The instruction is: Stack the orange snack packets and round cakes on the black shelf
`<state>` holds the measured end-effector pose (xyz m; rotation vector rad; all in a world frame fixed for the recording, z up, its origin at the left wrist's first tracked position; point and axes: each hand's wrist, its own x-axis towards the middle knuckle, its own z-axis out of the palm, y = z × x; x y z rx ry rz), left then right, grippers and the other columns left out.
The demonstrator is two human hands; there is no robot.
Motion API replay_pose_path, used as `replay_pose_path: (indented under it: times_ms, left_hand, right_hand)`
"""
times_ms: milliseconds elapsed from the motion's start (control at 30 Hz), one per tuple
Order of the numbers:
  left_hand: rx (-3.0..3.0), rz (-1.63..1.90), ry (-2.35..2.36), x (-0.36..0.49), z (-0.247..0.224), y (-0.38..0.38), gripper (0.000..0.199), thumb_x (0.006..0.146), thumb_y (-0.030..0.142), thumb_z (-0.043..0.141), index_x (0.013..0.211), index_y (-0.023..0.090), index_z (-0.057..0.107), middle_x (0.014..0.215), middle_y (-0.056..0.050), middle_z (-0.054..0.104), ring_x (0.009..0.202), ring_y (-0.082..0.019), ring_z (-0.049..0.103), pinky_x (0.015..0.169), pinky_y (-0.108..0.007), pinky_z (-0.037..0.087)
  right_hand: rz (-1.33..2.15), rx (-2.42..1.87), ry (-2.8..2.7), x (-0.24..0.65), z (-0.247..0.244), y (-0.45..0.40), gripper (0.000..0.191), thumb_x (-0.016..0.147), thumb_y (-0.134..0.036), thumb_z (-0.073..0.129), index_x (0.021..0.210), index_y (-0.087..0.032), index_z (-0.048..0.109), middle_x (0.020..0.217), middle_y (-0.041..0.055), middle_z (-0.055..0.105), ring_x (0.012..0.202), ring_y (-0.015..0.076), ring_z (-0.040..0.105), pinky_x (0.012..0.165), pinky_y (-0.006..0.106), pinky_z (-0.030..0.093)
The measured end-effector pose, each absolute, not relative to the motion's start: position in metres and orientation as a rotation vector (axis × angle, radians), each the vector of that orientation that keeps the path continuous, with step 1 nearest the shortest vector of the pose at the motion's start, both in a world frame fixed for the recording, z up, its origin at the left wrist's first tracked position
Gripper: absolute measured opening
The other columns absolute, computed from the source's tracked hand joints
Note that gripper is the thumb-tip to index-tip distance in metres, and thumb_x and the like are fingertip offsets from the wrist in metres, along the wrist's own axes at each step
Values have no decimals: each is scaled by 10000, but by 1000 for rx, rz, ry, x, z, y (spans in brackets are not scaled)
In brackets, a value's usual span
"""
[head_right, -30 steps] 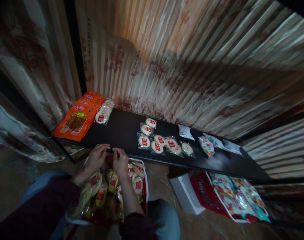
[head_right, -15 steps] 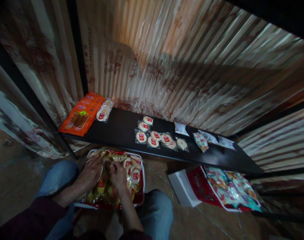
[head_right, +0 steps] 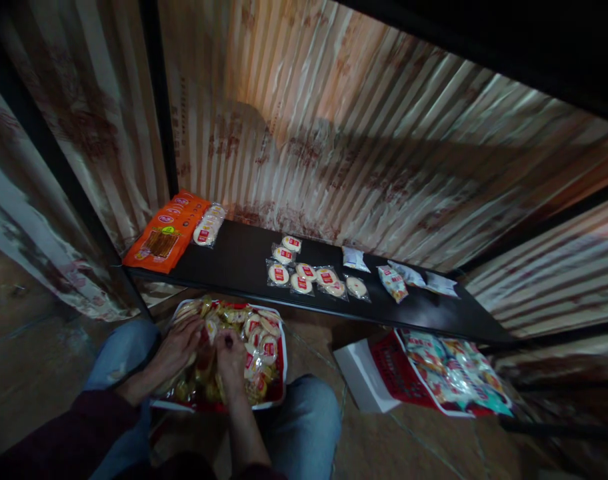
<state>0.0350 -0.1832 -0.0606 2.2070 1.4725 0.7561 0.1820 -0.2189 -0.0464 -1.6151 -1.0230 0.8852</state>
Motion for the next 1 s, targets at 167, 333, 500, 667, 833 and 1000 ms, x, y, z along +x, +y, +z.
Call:
replay_pose_path:
  times_ms: [167, 333, 500, 667, 833, 1000]
  left_hand:
    - [2167, 859, 1438, 47, -47, -180, 362, 853, 284, 403, 1121, 164, 614, 1195, -117, 631, 1166, -237, 540, 1019, -468, 406]
    - [2000, 866, 1322, 71, -24, -187, 388, 867, 298, 386, 1180, 157, 566, 1222, -128, 614, 1157, -230, 551, 995, -441, 427]
    - [1780, 898, 1296, 93, -11, -198, 397, 847, 243, 414, 1228, 193, 514, 1184, -104, 632, 1079, -201, 600, 945, -393, 463]
    - [1706, 963, 1350, 110, -8, -202, 411, 818, 224, 410, 1204, 157, 535, 1220, -127, 567, 1153, -227, 531, 1008, -424, 395]
    - [1499, 907, 1346, 123, 3, -205, 477, 801, 398, 496, 1202, 144, 543, 1173, -133, 517, 1129, -247, 520, 1015, -411, 369]
    - [1073, 1056, 1148, 127, 16, -203, 390, 694, 374, 643, 1037, 189, 641, 1095, -95, 612, 1121, -251, 528, 993, -363, 378]
  right_hand:
    - [894, -1519, -798, 201, -38, -218, 190, 720, -370, 520, 693, -200, 601, 636, -5, 638, 588, 151, 581, 560, 252, 473]
    - [1004, -1331, -571, 212, -18, -214, 221, 683, -400, 568, 776, -200, 584, 733, 10, 669, 632, 165, 621, 636, 294, 509]
    - [1023, -1245, -436, 218, -2, -213, 232, 618, -385, 648, 750, -206, 584, 701, -6, 668, 589, 156, 610, 590, 280, 503]
    - [1053, -1213, -382, 216, 8, -219, 218, 630, -372, 669, 773, -213, 628, 740, -15, 688, 635, 155, 627, 568, 252, 487]
    - [1096, -1256, -394, 216, 29, -225, 266, 700, -412, 610, 859, -213, 690, 936, 26, 708, 855, 183, 647, 663, 251, 498]
    - [1076, -1275, -508, 216, 38, -225, 279, 740, -439, 572, 846, -223, 714, 991, 37, 704, 958, 205, 628, 741, 274, 496]
